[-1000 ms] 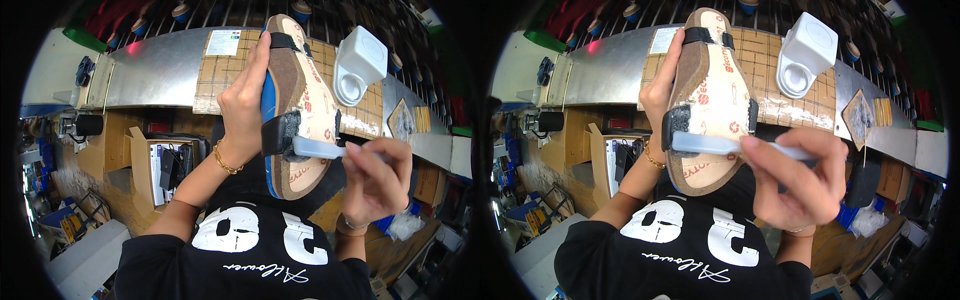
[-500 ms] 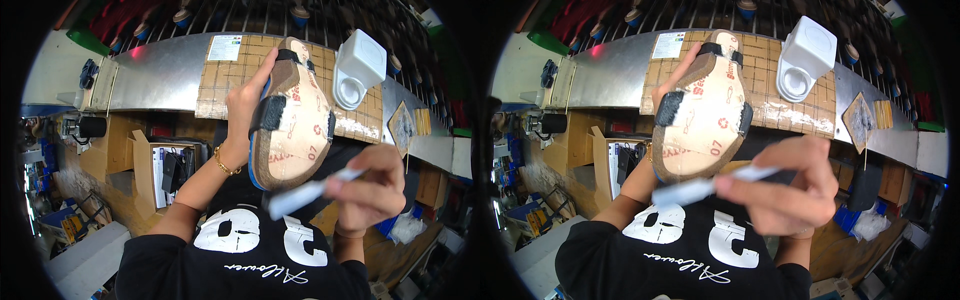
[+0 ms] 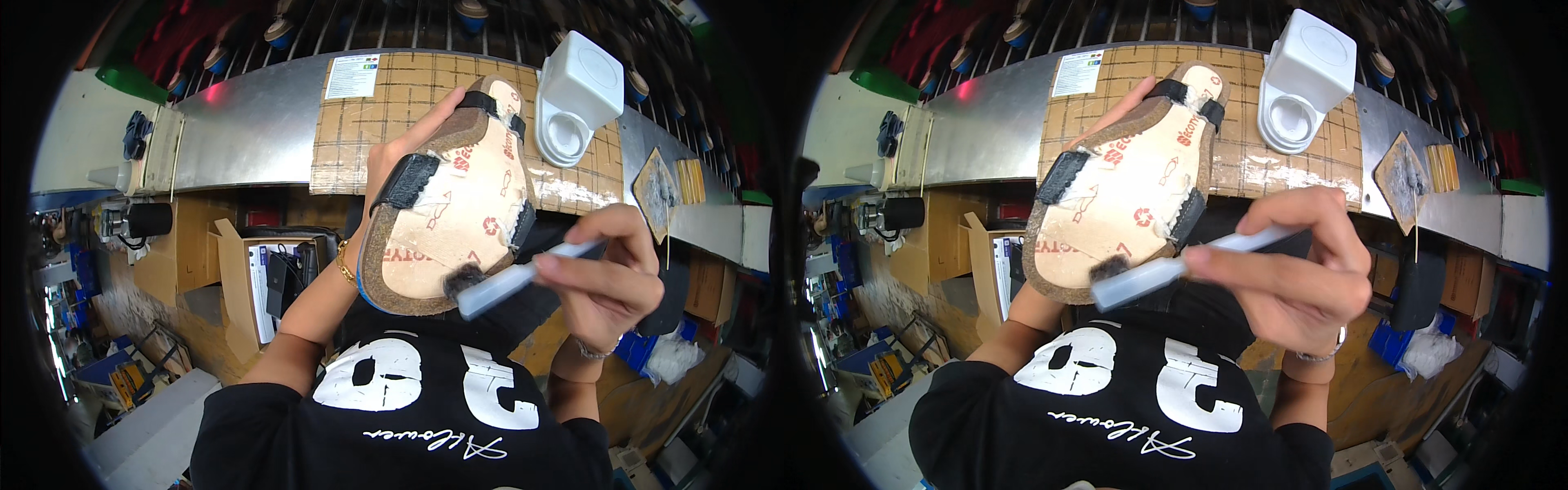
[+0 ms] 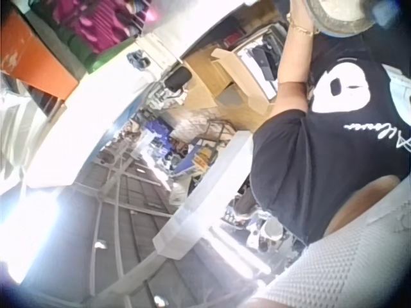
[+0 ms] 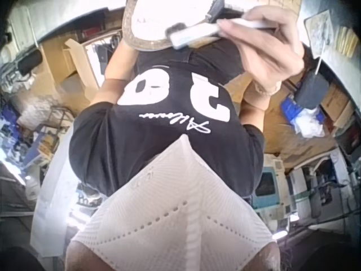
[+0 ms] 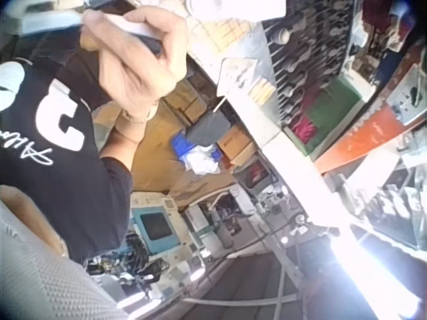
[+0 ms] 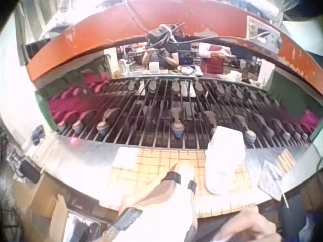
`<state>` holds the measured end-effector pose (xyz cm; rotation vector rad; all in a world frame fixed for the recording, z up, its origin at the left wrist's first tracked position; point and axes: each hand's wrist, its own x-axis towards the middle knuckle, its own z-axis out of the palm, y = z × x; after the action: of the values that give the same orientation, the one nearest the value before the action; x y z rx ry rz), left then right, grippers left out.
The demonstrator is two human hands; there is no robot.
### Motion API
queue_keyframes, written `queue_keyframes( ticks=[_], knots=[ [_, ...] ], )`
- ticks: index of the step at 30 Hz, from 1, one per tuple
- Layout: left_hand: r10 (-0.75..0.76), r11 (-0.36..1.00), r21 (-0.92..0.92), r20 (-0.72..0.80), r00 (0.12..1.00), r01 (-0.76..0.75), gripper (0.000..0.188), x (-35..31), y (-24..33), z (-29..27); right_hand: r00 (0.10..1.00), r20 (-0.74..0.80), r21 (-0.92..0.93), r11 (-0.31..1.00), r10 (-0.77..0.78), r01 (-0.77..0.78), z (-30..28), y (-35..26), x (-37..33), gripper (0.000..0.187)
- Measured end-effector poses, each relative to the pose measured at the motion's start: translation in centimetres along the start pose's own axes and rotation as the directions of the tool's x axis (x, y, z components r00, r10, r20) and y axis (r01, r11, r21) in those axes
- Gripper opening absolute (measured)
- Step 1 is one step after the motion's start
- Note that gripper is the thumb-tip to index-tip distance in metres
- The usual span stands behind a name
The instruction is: The person holds a sandal sole and uses a small brush to apply white glue from a container onto the sole surface. The person repeatedly dips the brush into the glue and spreads it across the sole, rotating the sandal to cover different areas.
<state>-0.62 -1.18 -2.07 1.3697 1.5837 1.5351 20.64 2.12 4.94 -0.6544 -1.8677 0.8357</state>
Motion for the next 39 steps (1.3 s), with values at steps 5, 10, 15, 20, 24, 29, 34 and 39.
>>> queue_keyframes(
  ticks=[5,10,15,20,24,29,34,39],
  knots=[
    [0.034,0.999,0.003,0.035,0.999,-0.034,0.069,-0.2,-0.8,-0.1,0.981,0.153,0.182,0.979,-0.119,0.09,-1.7,1.8,-0.4,0.032],
    [-0.084,0.996,-0.011,0.081,0.993,0.085,0.068,-0.1,0.3,-0.3,0.97,0.212,0.145,0.985,-0.119,0.089,-2.4,2.6,-0.3,0.03],
    [-0.081,0.99,-0.105,0.106,0.991,0.092,0.069,-0.5,-0.5,-0.2,0.985,0.164,0.17,0.982,0.058,-0.086,-1.7,3.1,-0.2,0.028],
    [-0.159,0.979,-0.091,0.233,0.96,0.184,0.071,-0.4,0.1,-1.5,0.969,0.249,0.483,0.867,0.001,-0.125,-3.0,4.5,-0.9,0.02],
    [-0.003,0.915,-0.384,0.296,0.955,0.122,0.08,-2.8,-4.2,-3.5,0.989,-0.04,0.43,0.895,0.144,-0.113,-6.0,8.5,-0.1,0.014],
    [-0.099,0.376,-0.88,0.274,0.957,0.29,0.117,-0.5,-1.5,0.0,0.974,-0.17,-0.446,0.87,0.148,-0.21,-6.5,13.6,1.8,0.014],
    [-0.191,0.096,-0.884,0.436,0.88,0.458,0.124,1.1,-1.3,0.7,0.998,-0.044,-0.737,0.676,-0.052,0.003,-5.4,14.5,2.2,0.012],
    [-0.229,0.08,-0.825,0.531,0.816,0.559,0.127,0.6,-3.0,0.3,0.988,-0.065,-0.584,0.798,0.139,-0.151,-5.6,15.0,1.8,0.017]
  ],
)
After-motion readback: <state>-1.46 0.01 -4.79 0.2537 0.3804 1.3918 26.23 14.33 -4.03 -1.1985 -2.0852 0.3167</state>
